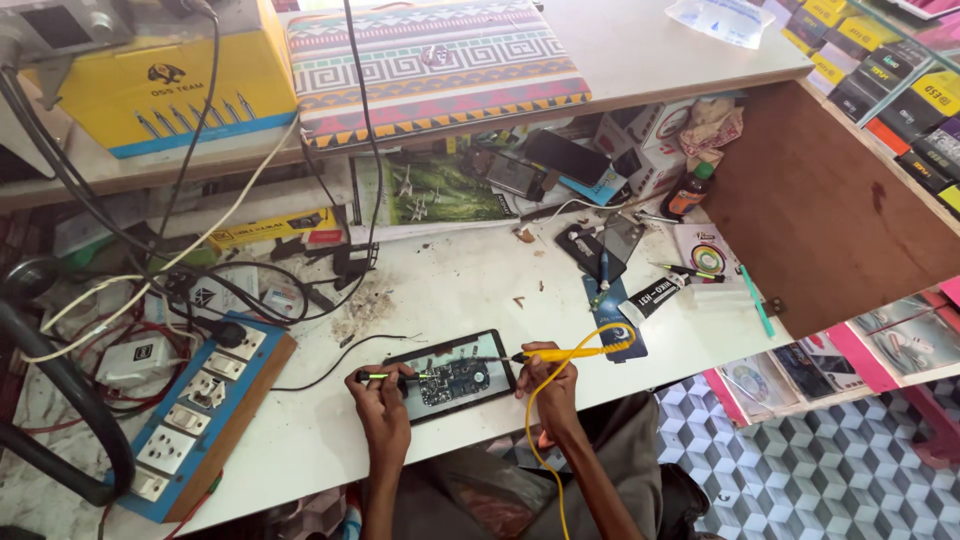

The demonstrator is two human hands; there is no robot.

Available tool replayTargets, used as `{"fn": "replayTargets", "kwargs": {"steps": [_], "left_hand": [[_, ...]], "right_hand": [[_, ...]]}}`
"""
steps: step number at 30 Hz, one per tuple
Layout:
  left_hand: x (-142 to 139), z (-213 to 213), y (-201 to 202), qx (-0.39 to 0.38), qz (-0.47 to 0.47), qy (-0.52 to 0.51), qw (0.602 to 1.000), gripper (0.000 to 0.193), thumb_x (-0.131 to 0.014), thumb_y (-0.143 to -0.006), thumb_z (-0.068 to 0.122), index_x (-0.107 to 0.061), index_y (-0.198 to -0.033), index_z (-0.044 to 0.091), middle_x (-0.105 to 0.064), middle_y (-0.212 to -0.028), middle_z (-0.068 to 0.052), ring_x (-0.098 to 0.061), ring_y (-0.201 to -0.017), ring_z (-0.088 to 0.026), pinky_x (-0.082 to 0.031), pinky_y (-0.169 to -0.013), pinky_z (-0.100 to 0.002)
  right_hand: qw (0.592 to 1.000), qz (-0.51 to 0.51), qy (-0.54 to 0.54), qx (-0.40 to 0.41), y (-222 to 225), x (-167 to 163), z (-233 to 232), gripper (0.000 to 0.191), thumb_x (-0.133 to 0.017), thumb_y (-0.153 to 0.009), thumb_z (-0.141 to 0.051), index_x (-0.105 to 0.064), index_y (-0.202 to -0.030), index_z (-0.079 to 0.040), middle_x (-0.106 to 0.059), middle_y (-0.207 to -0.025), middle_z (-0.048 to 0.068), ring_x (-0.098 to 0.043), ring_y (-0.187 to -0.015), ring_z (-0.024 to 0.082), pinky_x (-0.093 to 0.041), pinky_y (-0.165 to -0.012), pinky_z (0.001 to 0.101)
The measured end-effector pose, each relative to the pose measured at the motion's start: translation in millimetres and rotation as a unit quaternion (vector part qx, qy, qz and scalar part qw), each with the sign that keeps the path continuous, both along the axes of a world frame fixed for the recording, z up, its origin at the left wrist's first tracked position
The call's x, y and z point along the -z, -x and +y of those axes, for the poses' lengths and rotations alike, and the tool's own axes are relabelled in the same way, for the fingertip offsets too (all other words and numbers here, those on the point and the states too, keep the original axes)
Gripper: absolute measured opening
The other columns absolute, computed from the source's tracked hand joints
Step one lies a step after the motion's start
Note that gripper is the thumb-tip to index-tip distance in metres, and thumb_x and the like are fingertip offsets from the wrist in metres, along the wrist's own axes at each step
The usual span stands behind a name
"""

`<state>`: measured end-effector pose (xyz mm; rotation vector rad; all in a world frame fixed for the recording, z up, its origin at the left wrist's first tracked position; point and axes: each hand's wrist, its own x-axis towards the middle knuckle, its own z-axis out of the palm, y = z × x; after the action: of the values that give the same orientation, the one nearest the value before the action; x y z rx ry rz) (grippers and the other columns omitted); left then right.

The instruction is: The person uses a soldering iron and a probe to work on a circuit board placed on a tablet. They repeatedly apply heat and test connections across different points on the board.

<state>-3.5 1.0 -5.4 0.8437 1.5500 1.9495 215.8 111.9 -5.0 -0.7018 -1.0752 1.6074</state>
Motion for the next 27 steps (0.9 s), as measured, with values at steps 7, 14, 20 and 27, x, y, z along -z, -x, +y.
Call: {"fn": "replayTargets", "kwargs": {"steps": [7,14,20,27], "left_hand": [[2.8,5.5,3.5,0.016,-0.001,-0.025,1.000,0.015,-0.047,-0.105,0.006,-0.034,-0.114,0.007,-0.069,-0.098,-0.010,-0.039,-0.062,-0.006,-0.035,-0.055,-0.022],[-1.3,1.2,1.1,0.015,0.008,-0.017,1.000,0.014,-0.046,-0.105,0.006,-0.035,-0.113,0.007,-0.069,-0.099,-0.010,-0.040,-0.063,-0.006,-0.036,-0.055,-0.023],[-1.4,8.5,5.6,0.008,0.012,-0.026,1.000,0.015,-0.046,-0.106,0.005,-0.033,-0.112,0.007,-0.070,-0.098,-0.011,-0.041,-0.064,-0.007,-0.037,-0.058,-0.023],[-10.2,11.3,10.2,0.026,-0.004,-0.050,0.998,0.017,-0.048,-0.105,0.004,-0.034,-0.114,0.008,-0.069,-0.099,-0.012,-0.040,-0.064,-0.007,-0.035,-0.057,-0.023]], "right_hand": [[1.000,0.002,-0.013,-0.004,1.1,-5.5,4.7,0.032,-0.062,-0.101,-0.029,-0.060,-0.113,0.000,-0.061,-0.061,0.008,-0.059,-0.051,0.016,-0.049,-0.049,0.0284],[1.000,-0.002,-0.031,0.000,4.8,-10.8,2.5,0.032,-0.063,-0.101,-0.027,-0.063,-0.112,0.003,-0.055,-0.058,0.006,-0.054,-0.049,0.015,-0.046,-0.048,0.0287],[1.000,0.002,-0.024,0.009,9.6,-17.7,2.8,0.030,-0.062,-0.102,-0.025,-0.063,-0.109,0.004,-0.054,-0.056,0.005,-0.052,-0.047,0.014,-0.046,-0.047,0.0290],[1.000,-0.006,-0.011,0.000,15.0,-27.8,4.1,0.030,-0.061,-0.102,-0.026,-0.063,-0.108,0.003,-0.055,-0.057,0.005,-0.052,-0.047,0.013,-0.046,-0.047,0.0280]]}}
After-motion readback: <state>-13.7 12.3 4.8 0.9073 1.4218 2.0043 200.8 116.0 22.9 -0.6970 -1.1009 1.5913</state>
